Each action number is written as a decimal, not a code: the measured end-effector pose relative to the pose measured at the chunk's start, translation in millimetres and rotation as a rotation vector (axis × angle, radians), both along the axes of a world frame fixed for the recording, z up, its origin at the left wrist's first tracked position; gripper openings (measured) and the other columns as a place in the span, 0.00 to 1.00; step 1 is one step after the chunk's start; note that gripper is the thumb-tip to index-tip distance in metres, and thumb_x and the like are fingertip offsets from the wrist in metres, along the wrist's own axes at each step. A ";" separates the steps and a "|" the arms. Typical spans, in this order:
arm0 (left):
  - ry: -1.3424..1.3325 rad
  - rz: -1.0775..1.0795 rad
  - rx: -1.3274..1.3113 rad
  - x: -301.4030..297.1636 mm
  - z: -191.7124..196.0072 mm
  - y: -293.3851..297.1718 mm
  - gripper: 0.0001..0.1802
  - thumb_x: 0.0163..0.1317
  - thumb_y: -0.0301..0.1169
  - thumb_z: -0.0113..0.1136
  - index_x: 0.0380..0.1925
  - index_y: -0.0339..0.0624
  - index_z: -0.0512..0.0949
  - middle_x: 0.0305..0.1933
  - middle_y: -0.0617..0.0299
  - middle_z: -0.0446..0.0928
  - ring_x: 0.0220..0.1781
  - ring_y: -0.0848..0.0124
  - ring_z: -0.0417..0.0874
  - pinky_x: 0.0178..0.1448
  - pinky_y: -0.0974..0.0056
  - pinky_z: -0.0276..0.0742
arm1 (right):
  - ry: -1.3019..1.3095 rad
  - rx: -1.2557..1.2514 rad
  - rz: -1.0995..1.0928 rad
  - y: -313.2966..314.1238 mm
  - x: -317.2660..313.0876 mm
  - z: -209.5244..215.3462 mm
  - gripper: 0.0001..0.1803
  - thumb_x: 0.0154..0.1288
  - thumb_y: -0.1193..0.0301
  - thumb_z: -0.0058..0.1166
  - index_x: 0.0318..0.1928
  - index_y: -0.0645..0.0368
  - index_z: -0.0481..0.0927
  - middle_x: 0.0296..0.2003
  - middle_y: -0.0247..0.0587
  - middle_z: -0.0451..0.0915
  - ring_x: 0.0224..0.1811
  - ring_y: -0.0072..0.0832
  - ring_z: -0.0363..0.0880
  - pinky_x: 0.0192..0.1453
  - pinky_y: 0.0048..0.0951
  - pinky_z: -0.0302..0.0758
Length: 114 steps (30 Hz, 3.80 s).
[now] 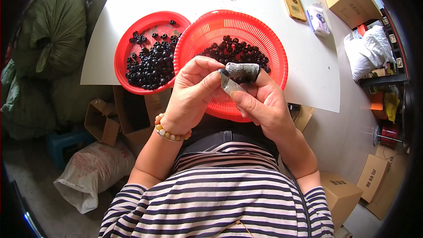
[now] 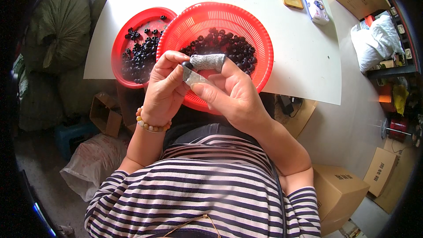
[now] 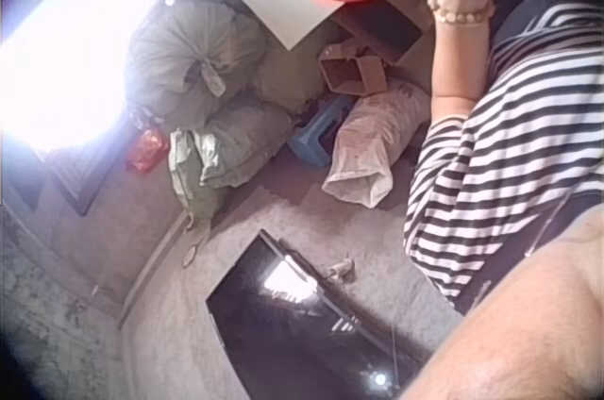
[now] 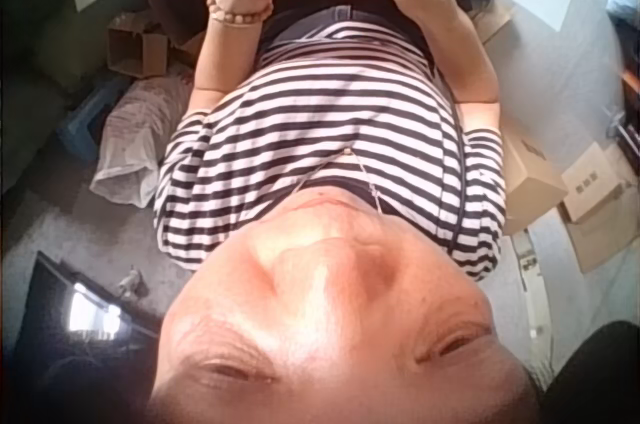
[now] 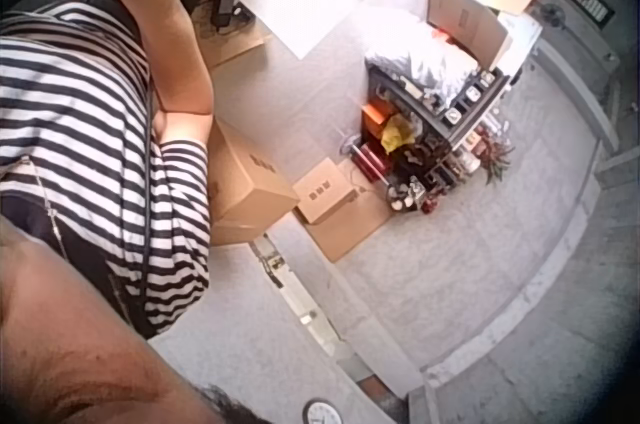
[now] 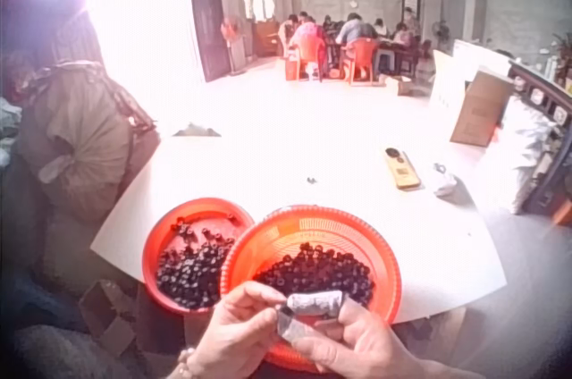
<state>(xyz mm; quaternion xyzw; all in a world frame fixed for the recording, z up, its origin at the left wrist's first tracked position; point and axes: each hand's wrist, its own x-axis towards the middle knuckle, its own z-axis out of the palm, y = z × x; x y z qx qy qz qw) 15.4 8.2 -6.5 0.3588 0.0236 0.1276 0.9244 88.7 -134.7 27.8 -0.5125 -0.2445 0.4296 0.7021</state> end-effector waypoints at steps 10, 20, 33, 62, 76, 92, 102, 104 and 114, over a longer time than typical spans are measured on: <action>0.016 0.029 0.045 0.4 2.3 -1.0 0.07 0.57 0.24 0.51 0.36 0.39 0.70 0.37 0.62 0.73 0.36 0.77 0.76 0.36 0.73 0.75 | -0.005 0.023 0.014 -1.4 1.4 -2.9 0.18 0.60 0.73 0.47 0.50 0.60 0.63 0.31 0.29 0.73 0.26 0.07 0.64 0.25 0.09 0.61; 0.016 0.046 0.044 0.2 3.1 -3.5 0.07 0.57 0.24 0.51 0.36 0.39 0.70 0.37 0.63 0.73 0.38 0.77 0.75 0.39 0.71 0.74 | 0.081 0.030 -0.036 0.1 0.3 -6.6 0.16 0.60 0.74 0.47 0.50 0.59 0.67 0.26 0.25 0.71 0.22 0.06 0.60 0.23 0.09 0.57; 0.078 -0.127 -0.067 -1.2 0.6 1.3 0.16 0.62 0.42 0.43 0.34 0.40 0.70 0.29 0.67 0.70 0.29 0.79 0.71 0.35 0.69 0.75 | 0.054 0.031 0.044 -4.3 8.4 1.4 0.19 0.59 0.73 0.48 0.52 0.61 0.64 0.28 0.27 0.73 0.23 0.07 0.62 0.24 0.09 0.57; 0.241 -0.231 -0.002 -3.6 9.3 -1.9 0.21 0.62 0.46 0.39 0.34 0.38 0.71 0.23 0.68 0.68 0.23 0.83 0.68 0.25 0.72 0.75 | 0.046 0.042 0.192 -10.1 15.2 2.9 0.22 0.59 0.76 0.48 0.54 0.63 0.62 0.37 0.39 0.75 0.36 0.21 0.74 0.43 0.21 0.70; 0.207 -0.236 -0.067 0.4 2.1 -0.7 0.20 0.63 0.45 0.37 0.35 0.38 0.68 0.20 0.65 0.66 0.18 0.76 0.68 0.23 0.70 0.74 | 0.072 0.061 0.084 -6.1 14.8 -2.2 0.18 0.61 0.74 0.46 0.51 0.66 0.65 0.37 0.36 0.75 0.35 0.20 0.73 0.41 0.21 0.72; 0.130 0.059 0.245 -2.1 6.1 22.1 0.18 0.64 0.41 0.40 0.26 0.38 0.69 0.21 0.65 0.68 0.18 0.77 0.71 0.21 0.75 0.70 | 0.014 0.034 -0.222 8.6 13.6 -14.3 0.19 0.58 0.76 0.50 0.50 0.65 0.64 0.42 0.41 0.74 0.43 0.20 0.71 0.48 0.19 0.67; 0.633 0.817 1.210 -29.2 -24.6 117.7 0.14 0.59 0.37 0.52 0.24 0.37 0.76 0.18 0.70 0.69 0.16 0.85 0.65 0.19 0.79 0.61 | -0.041 -0.009 -0.295 3.4 17.3 -19.9 0.17 0.57 0.70 0.53 0.47 0.62 0.69 0.26 0.25 0.73 0.17 0.05 0.57 0.15 0.06 0.51; 0.576 0.823 1.192 -32.0 -34.0 127.6 0.12 0.57 0.35 0.54 0.25 0.37 0.77 0.18 0.69 0.69 0.19 0.85 0.67 0.20 0.79 0.62 | -0.054 -0.014 -0.294 4.2 15.8 -18.5 0.17 0.57 0.70 0.53 0.46 0.62 0.69 0.26 0.25 0.72 0.17 0.05 0.57 0.15 0.06 0.51; 0.111 0.695 1.730 8.7 14.1 49.6 0.05 0.41 0.26 0.63 0.20 0.41 0.76 0.22 0.61 0.74 0.26 0.65 0.72 0.38 0.65 0.66 | -0.092 -0.051 -0.372 -3.0 18.8 -17.7 0.15 0.57 0.73 0.52 0.45 0.62 0.69 0.27 0.25 0.72 0.24 0.07 0.62 0.26 0.10 0.58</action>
